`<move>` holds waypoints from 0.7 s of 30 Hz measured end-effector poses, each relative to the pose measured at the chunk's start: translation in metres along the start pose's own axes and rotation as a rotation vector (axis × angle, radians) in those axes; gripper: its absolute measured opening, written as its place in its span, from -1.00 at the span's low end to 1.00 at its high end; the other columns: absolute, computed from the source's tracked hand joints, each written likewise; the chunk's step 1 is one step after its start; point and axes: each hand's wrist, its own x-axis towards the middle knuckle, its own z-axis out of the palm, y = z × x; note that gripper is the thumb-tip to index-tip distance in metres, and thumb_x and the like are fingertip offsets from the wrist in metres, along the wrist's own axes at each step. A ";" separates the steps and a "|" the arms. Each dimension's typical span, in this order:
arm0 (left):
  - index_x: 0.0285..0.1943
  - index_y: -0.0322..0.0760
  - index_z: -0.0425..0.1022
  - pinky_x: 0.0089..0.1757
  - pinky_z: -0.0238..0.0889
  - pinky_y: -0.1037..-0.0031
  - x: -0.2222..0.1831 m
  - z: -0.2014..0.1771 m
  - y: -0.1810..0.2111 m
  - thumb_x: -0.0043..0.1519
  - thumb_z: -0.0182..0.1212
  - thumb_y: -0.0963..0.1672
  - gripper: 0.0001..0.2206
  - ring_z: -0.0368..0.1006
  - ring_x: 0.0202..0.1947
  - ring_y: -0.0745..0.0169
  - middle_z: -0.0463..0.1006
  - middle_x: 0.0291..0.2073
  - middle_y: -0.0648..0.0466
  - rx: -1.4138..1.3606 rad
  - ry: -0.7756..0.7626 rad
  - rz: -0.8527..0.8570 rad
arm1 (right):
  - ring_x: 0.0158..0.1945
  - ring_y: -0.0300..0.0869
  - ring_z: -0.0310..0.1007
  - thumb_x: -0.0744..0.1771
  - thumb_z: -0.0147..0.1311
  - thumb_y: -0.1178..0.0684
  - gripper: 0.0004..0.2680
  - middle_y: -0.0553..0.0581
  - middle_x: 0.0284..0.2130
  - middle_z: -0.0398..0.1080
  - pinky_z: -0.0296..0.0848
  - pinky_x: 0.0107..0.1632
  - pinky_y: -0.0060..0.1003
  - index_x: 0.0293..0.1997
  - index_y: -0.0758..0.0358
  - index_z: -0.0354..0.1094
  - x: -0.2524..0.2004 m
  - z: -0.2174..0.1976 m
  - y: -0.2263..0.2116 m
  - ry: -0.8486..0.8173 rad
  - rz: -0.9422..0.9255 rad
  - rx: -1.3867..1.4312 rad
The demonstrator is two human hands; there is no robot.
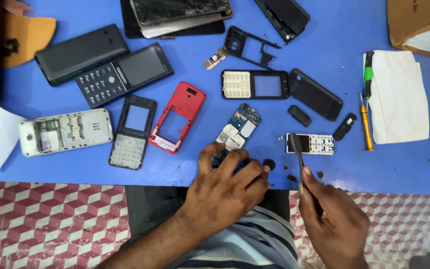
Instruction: The person uses a metal tool to scrape and clean a mobile phone motherboard on a blue workbench. The person repeatedly scrapes the surface of the board while holding it steady with the other hand. Other disassembled phone parts and tools are visible on the table.
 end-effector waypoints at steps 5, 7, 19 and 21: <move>-0.04 -0.16 0.59 0.16 0.13 -0.03 0.002 -0.001 0.003 0.27 0.31 -0.08 -0.84 0.40 0.03 0.21 0.47 -0.13 0.19 0.003 0.029 -0.027 | -0.31 -0.21 0.53 0.24 0.24 0.28 -0.72 0.17 -0.37 0.51 0.48 -0.24 -0.31 0.04 0.28 0.47 -0.010 -0.001 0.011 -0.175 -0.093 0.139; -0.05 -0.17 0.58 0.16 0.13 -0.02 0.002 0.000 0.004 0.28 0.30 -0.09 -0.85 0.40 0.03 0.20 0.48 -0.12 0.17 -0.002 0.039 -0.032 | -0.33 -0.24 0.50 0.22 0.25 0.27 -0.70 0.14 -0.41 0.52 0.47 -0.23 -0.31 0.05 0.28 0.49 -0.016 0.000 0.017 -0.221 -0.075 0.116; -0.05 -0.14 0.62 0.19 0.12 -0.02 0.005 0.000 0.006 0.25 0.31 -0.09 -0.85 0.41 0.03 0.22 0.51 -0.11 0.18 0.006 0.035 -0.051 | -0.36 -0.26 0.46 0.24 0.32 0.15 -0.68 0.03 -0.44 0.57 0.48 -0.30 -0.36 0.11 0.05 0.54 -0.013 -0.016 0.037 -0.389 0.163 0.003; -0.06 -0.12 0.61 0.20 0.11 -0.02 0.005 0.001 0.006 0.22 0.32 -0.09 -0.84 0.42 0.04 0.22 0.52 -0.08 0.18 0.011 0.022 -0.055 | -0.35 -0.31 0.51 0.24 0.28 0.19 -0.70 0.02 -0.38 0.57 0.49 -0.29 -0.39 0.07 0.15 0.51 -0.012 -0.013 0.039 -0.316 -0.007 0.220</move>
